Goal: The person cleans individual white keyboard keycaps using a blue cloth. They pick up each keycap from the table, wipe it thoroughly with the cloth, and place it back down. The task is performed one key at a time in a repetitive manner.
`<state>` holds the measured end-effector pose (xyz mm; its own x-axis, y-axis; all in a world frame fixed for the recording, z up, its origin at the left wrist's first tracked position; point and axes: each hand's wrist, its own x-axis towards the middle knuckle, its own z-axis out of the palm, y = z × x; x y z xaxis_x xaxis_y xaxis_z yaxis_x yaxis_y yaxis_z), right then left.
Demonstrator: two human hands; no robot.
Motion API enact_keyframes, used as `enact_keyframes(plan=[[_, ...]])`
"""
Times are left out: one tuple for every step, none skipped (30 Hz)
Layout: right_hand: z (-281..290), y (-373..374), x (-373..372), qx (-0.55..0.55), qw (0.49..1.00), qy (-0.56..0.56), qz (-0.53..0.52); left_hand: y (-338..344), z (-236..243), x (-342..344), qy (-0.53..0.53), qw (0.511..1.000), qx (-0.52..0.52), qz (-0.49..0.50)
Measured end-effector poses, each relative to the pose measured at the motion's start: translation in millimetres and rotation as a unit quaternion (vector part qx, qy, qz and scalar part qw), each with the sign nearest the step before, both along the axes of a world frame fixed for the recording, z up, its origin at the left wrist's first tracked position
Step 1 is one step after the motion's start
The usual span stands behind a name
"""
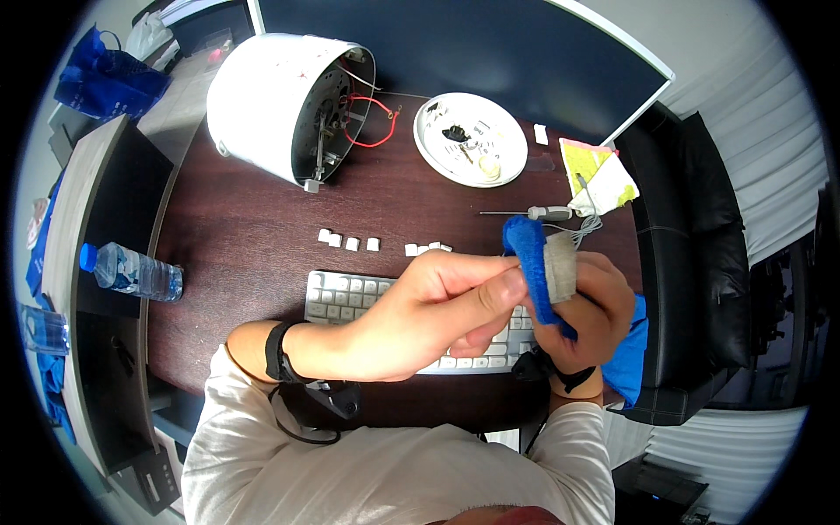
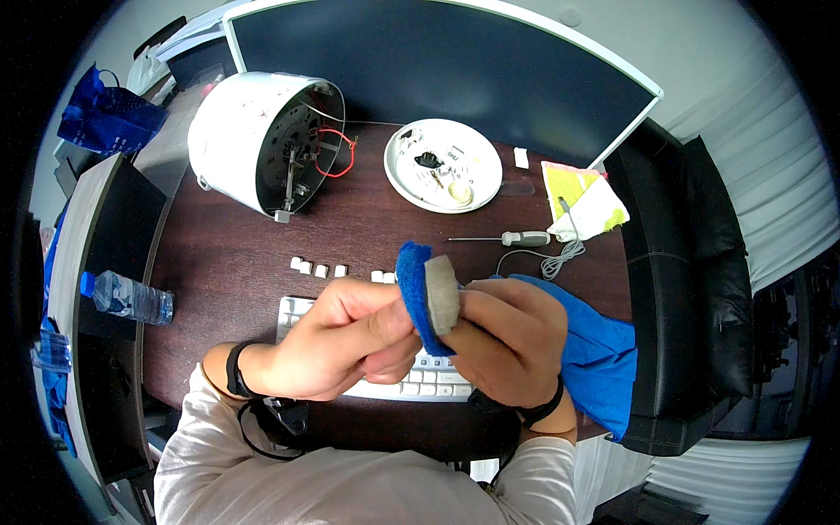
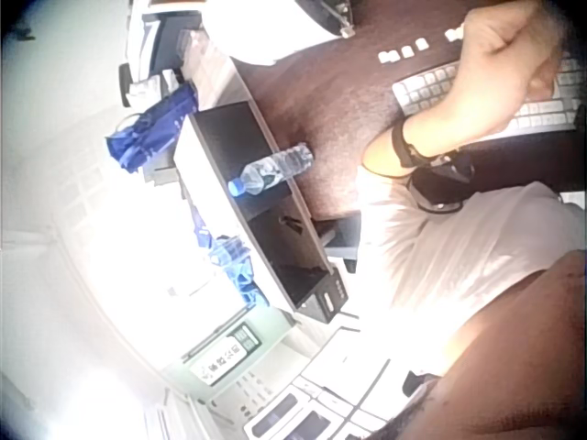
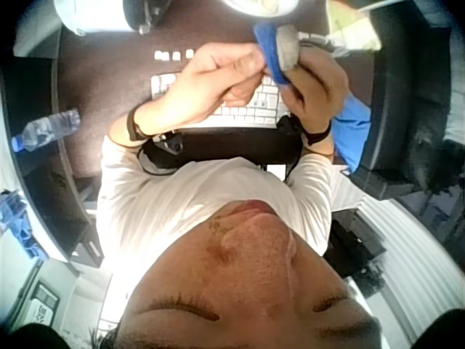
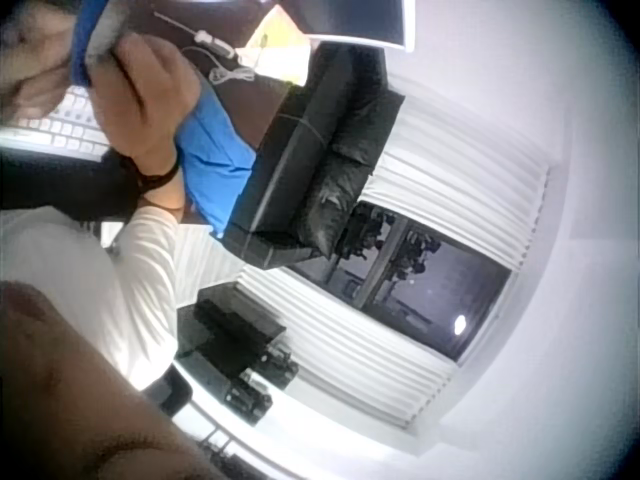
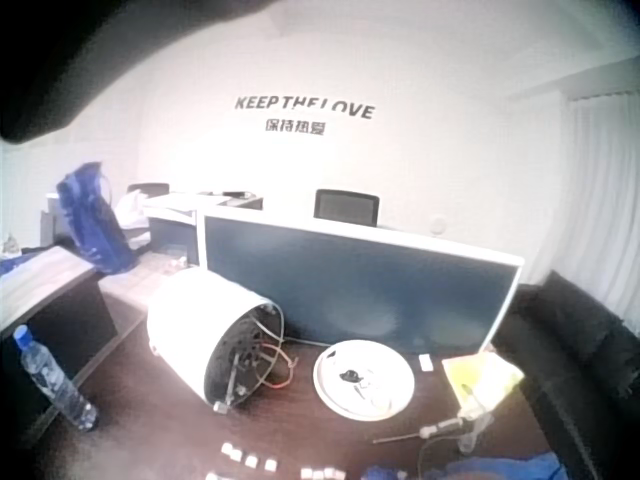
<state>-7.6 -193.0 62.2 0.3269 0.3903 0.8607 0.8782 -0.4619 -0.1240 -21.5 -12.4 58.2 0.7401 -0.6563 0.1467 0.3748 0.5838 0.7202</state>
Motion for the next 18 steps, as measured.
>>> enact_keyframes(plan=[[-0.3,-0.3,0.4,0.0,1.0,-0.005,0.004,-0.3,0.3,-0.1,0.003,1.0,0.0,0.001],[0.3,-1.0,0.6,-0.004,1.0,0.002,0.008,-0.4,0.6,-0.2,0.006,1.0,0.0,0.002],[1.1,-2.0,0.8,-0.008,1.0,0.008,0.013,-0.3,0.0,-0.2,0.008,1.0,-0.004,-0.001],[1.7,-2.7,1.3,-0.012,1.0,0.014,0.018,-0.5,-1.0,0.4,0.011,1.0,-0.008,-0.003],[1.5,-2.5,2.2,-0.004,1.0,0.011,0.018,-0.7,-1.5,0.9,0.013,1.0,-0.012,-0.005],[0.8,-1.6,3.2,0.004,1.0,0.009,0.019,-0.8,-1.3,1.2,0.014,1.0,-0.013,-0.005],[-0.1,-0.1,3.8,0.012,1.0,0.006,0.021,-0.5,-1.6,1.3,0.014,1.0,-0.015,-0.004],[0.1,2.0,3.5,0.016,1.0,0.009,0.004,-0.3,-1.9,1.3,0.015,1.0,-0.016,-0.003],[1.0,4.6,3.0,0.02,1.0,0.012,-0.013,-0.2,-1.8,1.0,0.0,1.0,0.0,0.011],[2.3,4.8,3.2,0.016,1.0,0.013,-0.017,-0.5,-0.8,0.8,-0.014,1.0,0.015,0.024],[3.5,5.1,3.4,0.011,1.0,0.015,-0.021,-0.7,-0.2,0.7,-0.029,0.998,0.031,0.037],[4.9,3.2,5.1,-0.002,1.0,0.017,-0.011,-0.5,0.0,1.1,-0.035,0.998,0.04,0.044],[6.2,1.6,6.7,-0.015,1.0,0.018,-0.002,0.0,0.2,1.7,-0.041,0.997,0.05,0.052],[7.3,0.5,7.8,-0.019,1.0,0.014,0.001,0.5,0.6,2.4,-0.047,0.995,0.06,0.06],[8.3,-0.4,8.9,-0.023,1.0,0.011,0.004,1.2,2.0,3.2,-0.073,0.99,0.09,0.08],[8.9,-1.0,9.7,-0.027,1.0,0.007,0.006,2.0,4.2,4.0,-0.098,0.983,0.121,0.1],[9.3,-0.7,10.8,-0.029,0.999,0.012,0.008,2.5,5.5,4.9,-0.123,0.974,0.151,0.12],[9.7,0.0,12.0,-0.031,0.999,0.017,0.01,2.6,5.9,5.7,-0.128,0.97,0.161,0.126]])
